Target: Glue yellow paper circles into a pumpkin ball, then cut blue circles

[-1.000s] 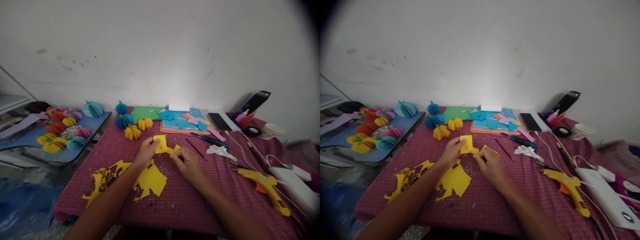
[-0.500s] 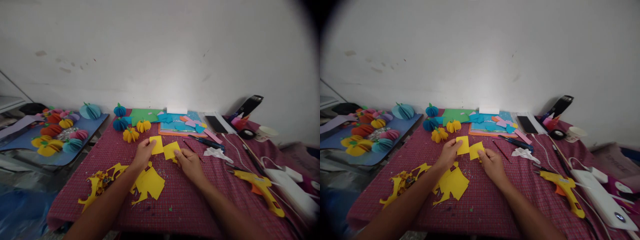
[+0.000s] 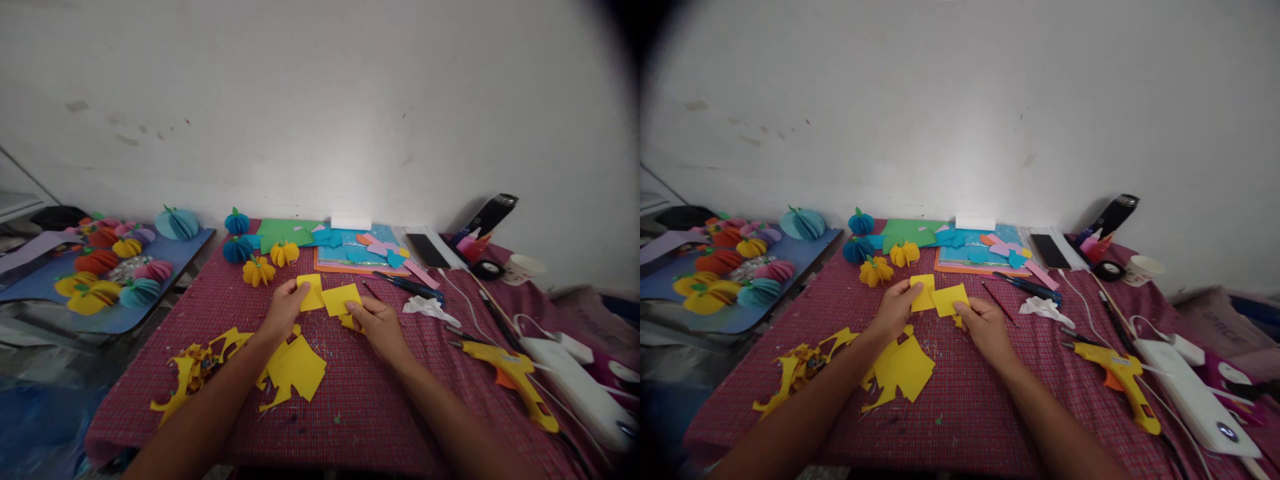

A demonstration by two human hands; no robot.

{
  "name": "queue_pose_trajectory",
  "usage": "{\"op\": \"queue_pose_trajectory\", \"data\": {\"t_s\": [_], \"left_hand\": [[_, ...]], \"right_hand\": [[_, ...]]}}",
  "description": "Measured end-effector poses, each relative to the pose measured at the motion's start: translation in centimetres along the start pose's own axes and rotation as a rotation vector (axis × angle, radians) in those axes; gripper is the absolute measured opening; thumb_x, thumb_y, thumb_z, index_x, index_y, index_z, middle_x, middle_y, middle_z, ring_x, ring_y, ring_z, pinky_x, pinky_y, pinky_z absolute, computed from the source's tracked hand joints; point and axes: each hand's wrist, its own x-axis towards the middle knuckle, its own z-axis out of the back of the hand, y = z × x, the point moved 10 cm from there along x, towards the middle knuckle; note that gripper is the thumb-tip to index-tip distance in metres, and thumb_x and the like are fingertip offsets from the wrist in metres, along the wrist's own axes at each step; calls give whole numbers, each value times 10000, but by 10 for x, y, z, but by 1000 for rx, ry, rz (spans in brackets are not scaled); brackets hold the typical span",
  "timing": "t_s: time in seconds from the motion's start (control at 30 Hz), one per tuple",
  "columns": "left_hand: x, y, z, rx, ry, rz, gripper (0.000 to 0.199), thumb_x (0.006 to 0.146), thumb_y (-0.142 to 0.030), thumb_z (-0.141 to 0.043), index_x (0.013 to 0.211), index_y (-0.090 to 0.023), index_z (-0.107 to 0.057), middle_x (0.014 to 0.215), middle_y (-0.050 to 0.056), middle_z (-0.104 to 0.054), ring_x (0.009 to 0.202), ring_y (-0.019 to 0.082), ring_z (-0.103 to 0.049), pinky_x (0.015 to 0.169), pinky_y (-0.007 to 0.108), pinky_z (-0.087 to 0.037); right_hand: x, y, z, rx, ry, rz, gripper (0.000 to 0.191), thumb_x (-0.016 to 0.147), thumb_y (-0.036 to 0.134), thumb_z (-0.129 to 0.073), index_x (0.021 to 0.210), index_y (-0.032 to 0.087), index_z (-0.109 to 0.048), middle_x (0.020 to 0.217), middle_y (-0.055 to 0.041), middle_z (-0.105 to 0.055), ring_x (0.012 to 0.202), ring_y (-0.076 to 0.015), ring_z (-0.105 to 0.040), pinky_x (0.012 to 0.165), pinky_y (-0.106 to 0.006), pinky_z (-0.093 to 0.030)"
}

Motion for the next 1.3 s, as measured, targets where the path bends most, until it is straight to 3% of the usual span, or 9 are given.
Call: {"op": "queue_pose_trajectory", "data": {"t_s": [0.33,0.67,1.03,1.3], "left_hand": [[-4,-2,-6,-31,13,10,370,658,-436,-808,857,-144,-697,767,45,-719,599,146,-631,535,237,-488],[-2,1,-4,23,13,14,368,684,-446,-791,859,-138,-689,719,27,-688,538,121,-581,483,213,-420],[2,6,-4,24,60,-2,386,715,-476,-774,867,-134,-676,704,23,-649,534,117,-551,450,207,-437],[1,6,-5,21,64,1,353,723,-434,-768,887,-135,-678,746,34,-676,557,120,-574,475,207,-450]], "right_hand": [[-2,5,-2,-12,17,-16,444,849,517,-646,560,192,-558,522,23,-501,498,-118,-433,474,-250,-302],[-1,0,-1,-20,2,-40,468,868,552,-628,586,183,-564,515,15,-534,480,-109,-445,457,-246,-309],[-2,-5,0,-1,-31,-93,506,893,612,-565,662,166,-627,497,8,-535,459,-114,-452,459,-246,-310],[-3,6,-5,-65,32,-19,489,927,557,-517,616,182,-562,572,-1,-550,526,-126,-477,506,-252,-332]]}}
